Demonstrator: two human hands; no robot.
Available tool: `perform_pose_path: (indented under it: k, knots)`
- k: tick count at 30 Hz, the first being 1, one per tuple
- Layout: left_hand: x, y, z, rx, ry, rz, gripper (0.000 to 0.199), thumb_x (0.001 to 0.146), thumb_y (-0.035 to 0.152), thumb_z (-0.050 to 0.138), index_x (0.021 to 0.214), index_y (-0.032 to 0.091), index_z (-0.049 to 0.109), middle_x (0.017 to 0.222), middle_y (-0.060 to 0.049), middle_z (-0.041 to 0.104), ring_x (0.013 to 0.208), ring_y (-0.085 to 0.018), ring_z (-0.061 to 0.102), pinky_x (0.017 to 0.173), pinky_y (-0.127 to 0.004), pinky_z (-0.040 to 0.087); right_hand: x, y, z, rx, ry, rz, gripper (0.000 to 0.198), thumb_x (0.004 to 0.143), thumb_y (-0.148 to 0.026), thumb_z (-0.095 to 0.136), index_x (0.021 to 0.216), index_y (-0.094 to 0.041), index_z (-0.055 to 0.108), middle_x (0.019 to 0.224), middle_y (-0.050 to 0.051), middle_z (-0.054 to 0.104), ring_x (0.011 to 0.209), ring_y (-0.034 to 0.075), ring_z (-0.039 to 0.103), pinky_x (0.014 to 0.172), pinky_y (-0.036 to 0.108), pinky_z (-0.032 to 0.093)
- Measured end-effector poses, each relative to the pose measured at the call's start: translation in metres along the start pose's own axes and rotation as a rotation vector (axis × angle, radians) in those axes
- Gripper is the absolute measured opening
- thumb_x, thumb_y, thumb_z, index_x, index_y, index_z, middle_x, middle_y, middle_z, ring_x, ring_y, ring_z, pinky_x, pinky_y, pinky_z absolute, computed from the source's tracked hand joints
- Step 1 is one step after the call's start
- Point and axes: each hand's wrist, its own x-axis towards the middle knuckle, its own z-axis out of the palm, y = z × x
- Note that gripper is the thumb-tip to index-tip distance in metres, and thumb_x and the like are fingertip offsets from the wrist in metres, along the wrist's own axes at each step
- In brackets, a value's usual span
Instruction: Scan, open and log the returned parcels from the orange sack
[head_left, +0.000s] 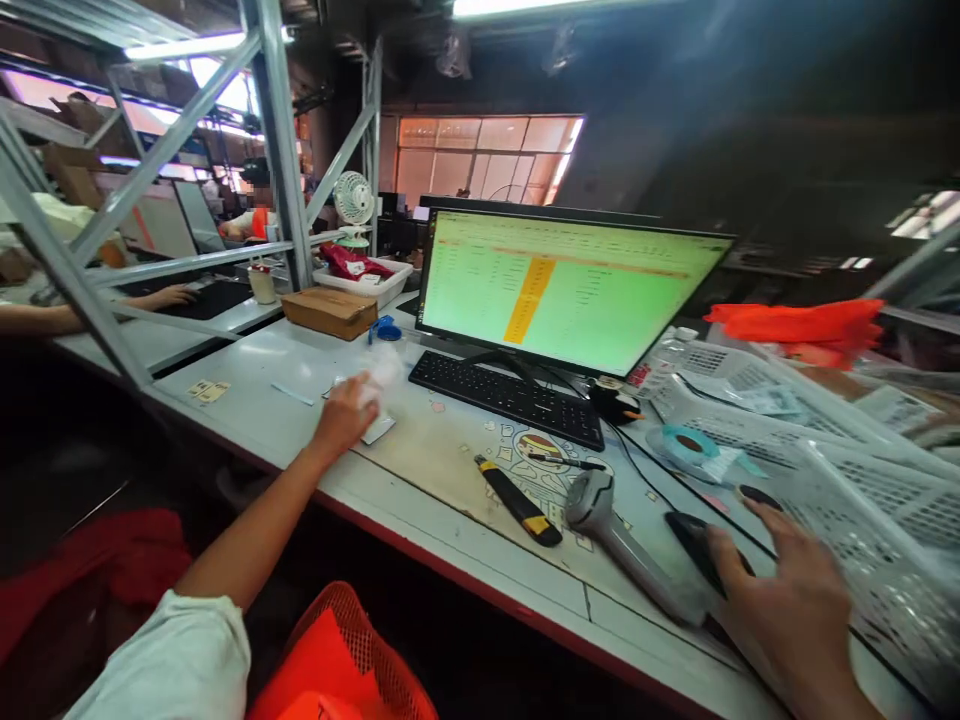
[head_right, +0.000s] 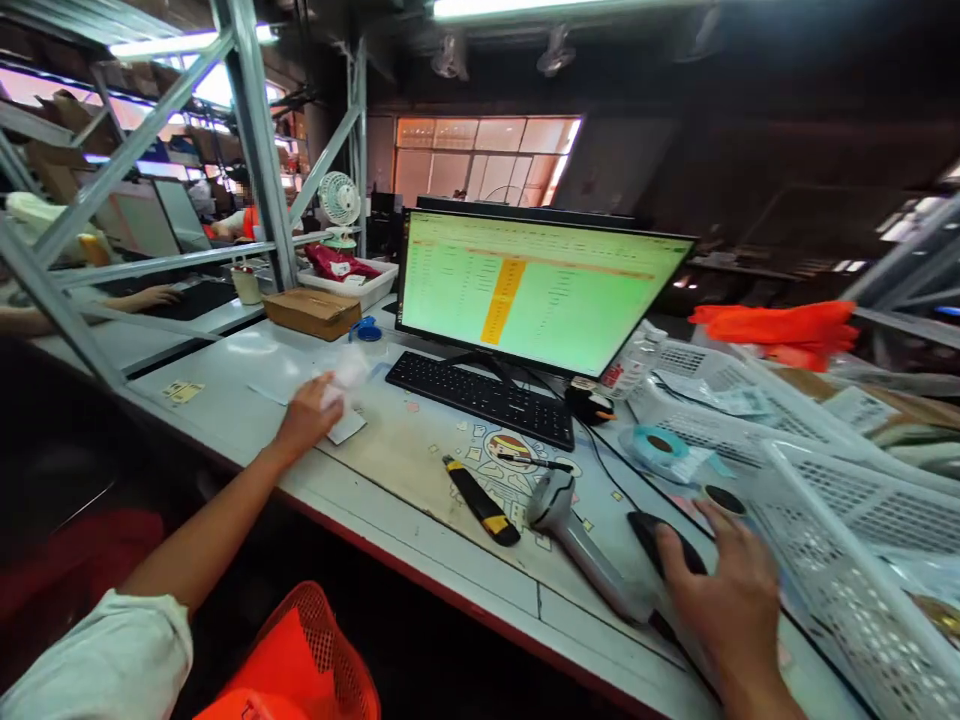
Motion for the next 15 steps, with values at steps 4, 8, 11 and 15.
perform_pose_path:
  k: [4,8,11,15]
  knots:
    - [-0.038,0.077,-0.007,-0.281,-0.341,0.605,0.051,0.1,0.025,0.061,0.151,0.02,0.053,0.144,-0.013,0.065,0.133,-0.027,0.063,0.117,-0.038,0.049,0.007,-0.11,-0.009,0.267,-0.229,-0.438,0.077,0.098,-0.058,0.061,0.167,-0.037,0.034,0.166,0.014,0.043,0.147,0.042,0.049,0.119,0.061,0.046]
    - [-0.071,0.136,0.004,-0.465,-0.515,0.893,0.045,0.105,0.03,0.06,0.148,0.021,0.056,0.148,-0.013,0.063,0.134,-0.026,0.064,0.115,-0.035,0.051,-0.03,-0.178,-0.016,0.321,-0.734,-0.572,0.065,0.104,-0.04,0.059,0.164,-0.025,0.038,0.144,0.016,0.066,0.122,0.03,0.07,0.095,0.043,0.062]
    - [-0.077,0.115,0.005,-0.531,-0.407,0.762,0.051,0.104,0.042,0.062,0.15,0.025,0.051,0.146,-0.012,0.065,0.132,-0.026,0.066,0.111,-0.037,0.056,-0.046,-0.178,-0.022,0.292,-0.846,-0.473,0.052,0.103,-0.04,0.064,0.149,-0.017,0.055,0.124,0.014,0.075,0.108,0.028,0.075,0.088,0.038,0.061]
    - [-0.009,0.014,0.027,-0.344,-0.134,0.381,0.069,0.086,0.069,0.067,0.144,0.033,0.054,0.155,-0.01,0.059,0.142,-0.039,0.057,0.122,-0.059,0.044,-0.006,-0.099,-0.047,0.195,-0.537,-0.174,0.043,0.097,-0.039,0.072,0.135,-0.019,0.066,0.119,0.011,0.076,0.107,0.026,0.074,0.095,0.038,0.059]
